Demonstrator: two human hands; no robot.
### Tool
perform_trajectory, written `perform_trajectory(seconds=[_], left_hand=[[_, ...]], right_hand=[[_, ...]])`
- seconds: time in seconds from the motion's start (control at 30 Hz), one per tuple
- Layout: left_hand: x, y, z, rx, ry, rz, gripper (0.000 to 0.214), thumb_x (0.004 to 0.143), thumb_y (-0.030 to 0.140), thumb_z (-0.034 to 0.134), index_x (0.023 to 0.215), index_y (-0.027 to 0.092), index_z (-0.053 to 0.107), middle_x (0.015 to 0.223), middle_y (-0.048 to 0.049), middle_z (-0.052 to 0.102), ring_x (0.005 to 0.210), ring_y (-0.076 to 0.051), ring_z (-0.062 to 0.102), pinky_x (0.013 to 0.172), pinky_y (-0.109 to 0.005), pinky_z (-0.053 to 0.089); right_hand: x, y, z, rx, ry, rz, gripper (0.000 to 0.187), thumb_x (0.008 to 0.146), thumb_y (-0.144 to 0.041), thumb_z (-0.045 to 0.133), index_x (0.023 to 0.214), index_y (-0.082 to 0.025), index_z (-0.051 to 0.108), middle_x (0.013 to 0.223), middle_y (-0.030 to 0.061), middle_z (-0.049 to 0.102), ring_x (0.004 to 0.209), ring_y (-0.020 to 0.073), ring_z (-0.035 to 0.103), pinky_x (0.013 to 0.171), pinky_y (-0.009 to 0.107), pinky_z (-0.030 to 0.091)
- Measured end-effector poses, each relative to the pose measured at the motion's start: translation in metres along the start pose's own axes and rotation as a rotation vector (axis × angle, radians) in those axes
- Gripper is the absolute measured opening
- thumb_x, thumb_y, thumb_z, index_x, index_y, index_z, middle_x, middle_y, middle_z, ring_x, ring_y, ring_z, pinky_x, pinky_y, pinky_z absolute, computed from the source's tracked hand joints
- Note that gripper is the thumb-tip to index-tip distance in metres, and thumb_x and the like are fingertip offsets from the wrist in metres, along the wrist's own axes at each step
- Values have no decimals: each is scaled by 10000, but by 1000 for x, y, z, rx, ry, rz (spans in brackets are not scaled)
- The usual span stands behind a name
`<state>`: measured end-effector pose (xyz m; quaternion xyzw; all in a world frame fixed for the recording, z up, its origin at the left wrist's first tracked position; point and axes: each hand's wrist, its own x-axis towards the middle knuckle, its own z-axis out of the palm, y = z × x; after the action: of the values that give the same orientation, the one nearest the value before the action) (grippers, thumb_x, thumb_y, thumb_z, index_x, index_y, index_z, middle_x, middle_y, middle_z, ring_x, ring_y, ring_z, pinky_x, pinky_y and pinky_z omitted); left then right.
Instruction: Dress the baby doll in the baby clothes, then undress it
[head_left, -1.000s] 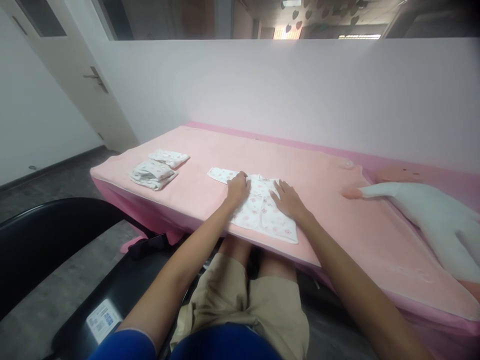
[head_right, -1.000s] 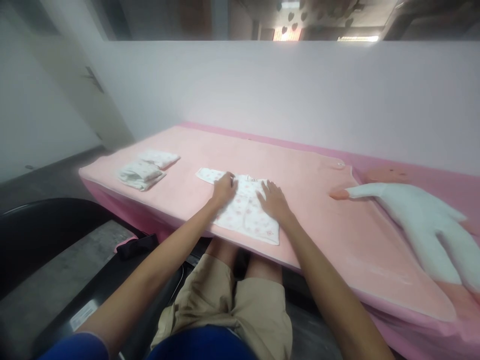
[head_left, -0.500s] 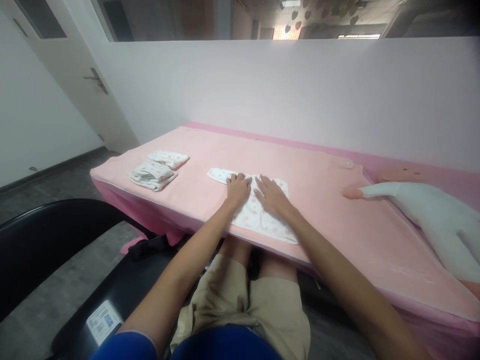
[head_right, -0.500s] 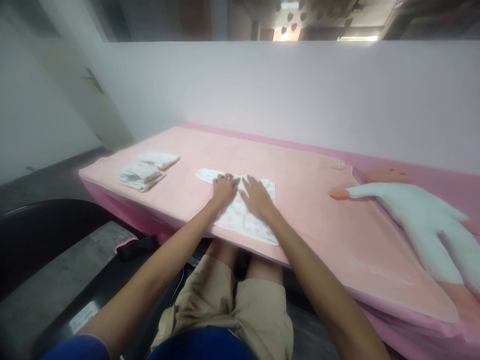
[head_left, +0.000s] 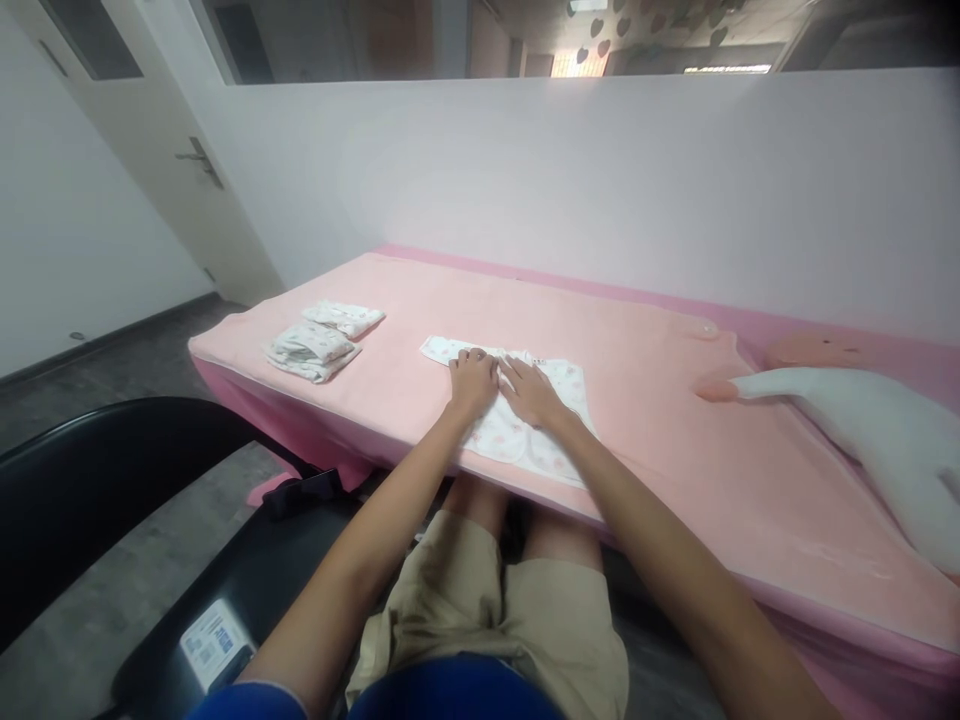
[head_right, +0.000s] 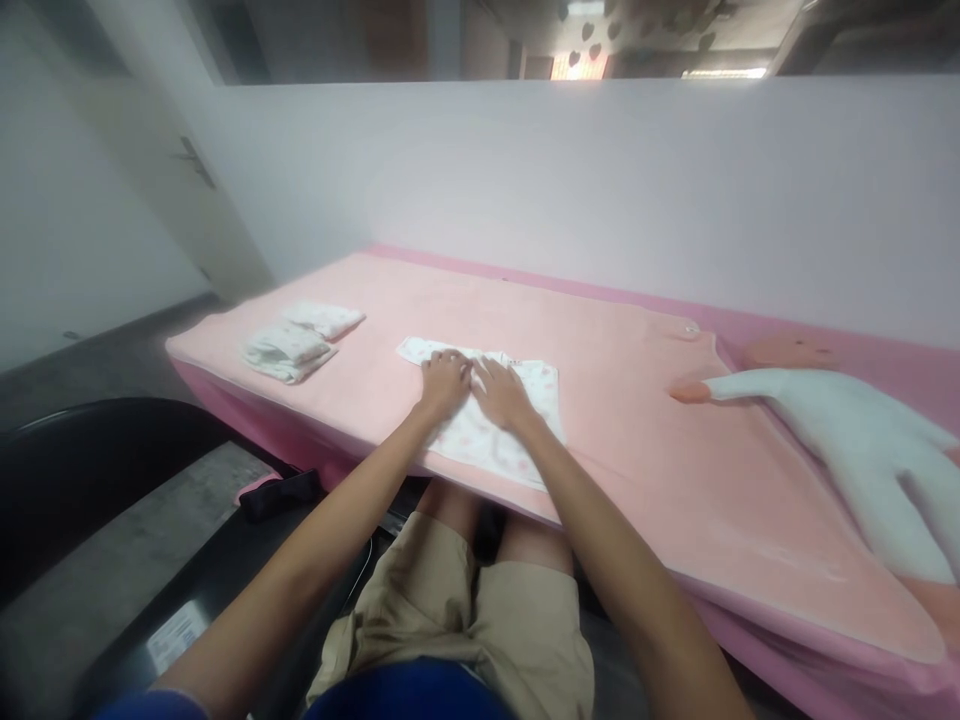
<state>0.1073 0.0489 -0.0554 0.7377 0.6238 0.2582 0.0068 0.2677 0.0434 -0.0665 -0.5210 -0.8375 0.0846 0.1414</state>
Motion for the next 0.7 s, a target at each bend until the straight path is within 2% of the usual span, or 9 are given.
perform_trajectory(seconds=[0.17, 0.33, 0.5, 0.7], left_hand=[[-10, -11, -14, 48, -26, -1, 303, 1067, 358, 422, 1233, 278, 662, 1439, -101, 579, 1311, -327, 457, 1104, -500, 336], [-24, -18, -33, 64, 68, -64, 255, 1032, 381, 496, 1158, 208, 635, 1304, -171, 605, 1235, -352, 491, 1033, -485, 397], [-35, -24, -50, 82, 49, -141, 253, 1015, 411, 523, 1018, 220, 690, 1214, -169, 626, 1155, -372, 522, 985, -512, 424], [-35, -32, -60, 21, -3, -132, 312, 1015, 410, 492, 1019, 272, 772, 1201, -138, 665, 1152, -361, 543, 1018, -520, 414]], right_hand=[[1, 1, 3, -16, 0, 19, 682, 1101, -528, 129, 1699, -222, 245, 1759, 44, 210, 1631, 248, 179, 1333, 526, 103], [1, 1, 4, -26, 7, 28, 683, 1099, -533, 134, 1694, -222, 261, 1759, 40, 210, 1628, 251, 187, 1333, 522, 112], [-1, 0, 4, -21, 18, 32, 690, 1097, -543, 134, 1693, -223, 270, 1758, 33, 216, 1625, 256, 201, 1332, 521, 132], [-1, 3, 6, -9, 33, 27, 683, 1095, -551, 139, 1689, -245, 281, 1753, 23, 233, 1622, 259, 211, 1328, 527, 141]])
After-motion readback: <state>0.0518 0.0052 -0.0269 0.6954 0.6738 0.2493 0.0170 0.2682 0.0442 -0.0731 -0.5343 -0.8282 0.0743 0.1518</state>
